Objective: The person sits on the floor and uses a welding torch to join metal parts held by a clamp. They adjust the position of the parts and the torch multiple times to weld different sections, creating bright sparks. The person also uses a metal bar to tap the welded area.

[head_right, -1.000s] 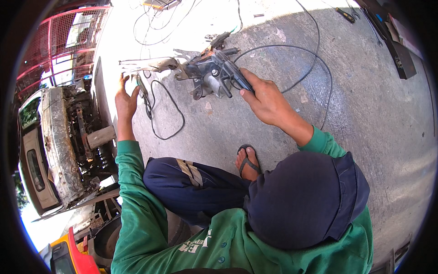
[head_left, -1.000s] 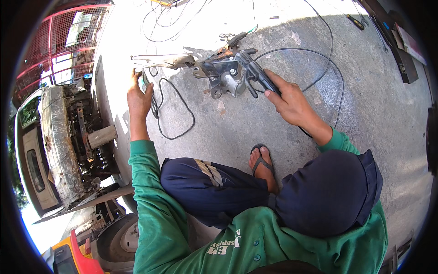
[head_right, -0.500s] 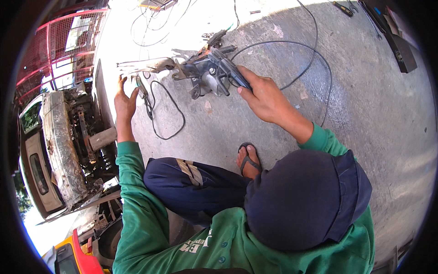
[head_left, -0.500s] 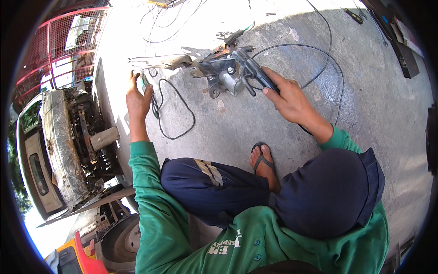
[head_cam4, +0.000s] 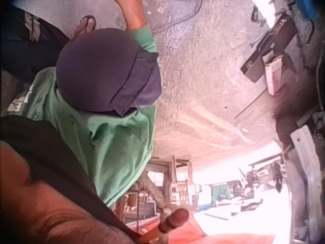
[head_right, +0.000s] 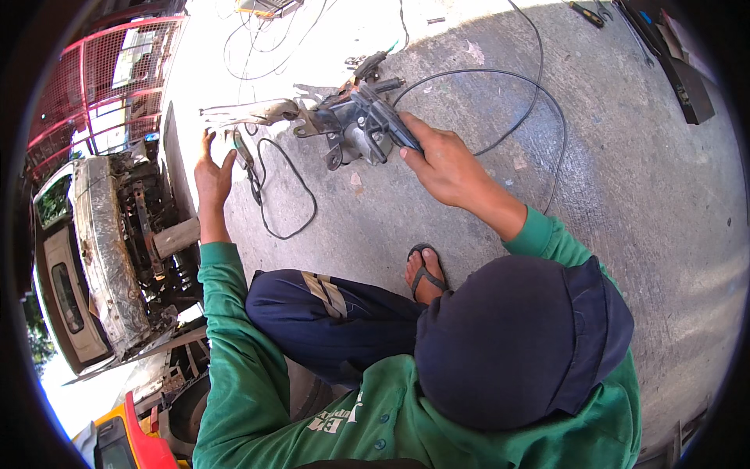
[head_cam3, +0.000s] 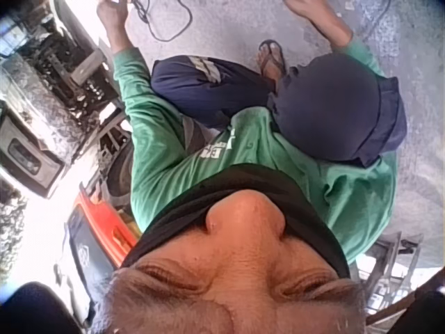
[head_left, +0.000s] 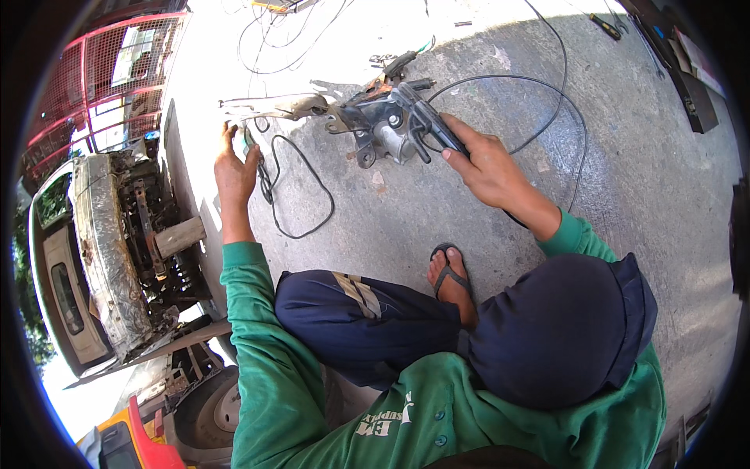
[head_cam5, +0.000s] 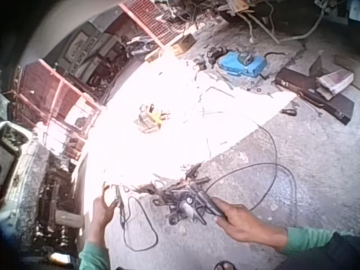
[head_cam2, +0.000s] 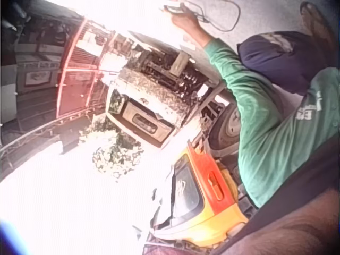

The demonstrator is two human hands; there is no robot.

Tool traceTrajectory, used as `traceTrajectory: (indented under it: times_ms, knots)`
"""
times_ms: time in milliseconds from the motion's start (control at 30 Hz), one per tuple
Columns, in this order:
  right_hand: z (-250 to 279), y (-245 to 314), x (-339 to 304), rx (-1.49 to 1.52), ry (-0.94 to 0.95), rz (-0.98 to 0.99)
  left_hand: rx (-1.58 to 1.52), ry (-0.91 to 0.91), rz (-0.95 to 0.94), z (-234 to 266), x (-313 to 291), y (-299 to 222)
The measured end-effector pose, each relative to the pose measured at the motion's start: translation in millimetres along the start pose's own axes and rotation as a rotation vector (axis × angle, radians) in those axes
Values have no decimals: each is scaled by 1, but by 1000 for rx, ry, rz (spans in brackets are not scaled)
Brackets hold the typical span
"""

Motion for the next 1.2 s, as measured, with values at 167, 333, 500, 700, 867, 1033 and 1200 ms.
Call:
traceTrajectory:
  times_ms: [167, 333, 500, 700, 867, 1033, 1200]
  knots:
    - [-4, -3, -2, -17, 23, 0, 5, -10, -18, 1, 0, 2]
    - [-3, -1, -3, -14, 37, 9, -6, -8, -24, 2, 3, -1]
    - [0, 2, -5, 10, 19, 22, 0, -8, -34, 3, 1, -1]
    - [-5, -4, -5, 19, 42, 13, 17, 1, -16, 3, 3, 0]
    - [-7, -7, -7, 22, 55, -23, 41, 14, -11, 3, 3, 1]
    - [-5, -7, -6, 27, 47, -39, 34, 5, -19, 2, 2, 1]
    - [-6, -8, -6, 46, 29, -16, 63, 9, -30, 0, 3, 4]
Point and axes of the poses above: each hand's wrist, its own x-axis towards the middle knuckle, its own z-axis out of the back of the hand, y = z × x, the point moved 10 cm from there along x, towards the middle knuckle, and after that the axes turned 13 degrees about -y, right-handed, at the moved point
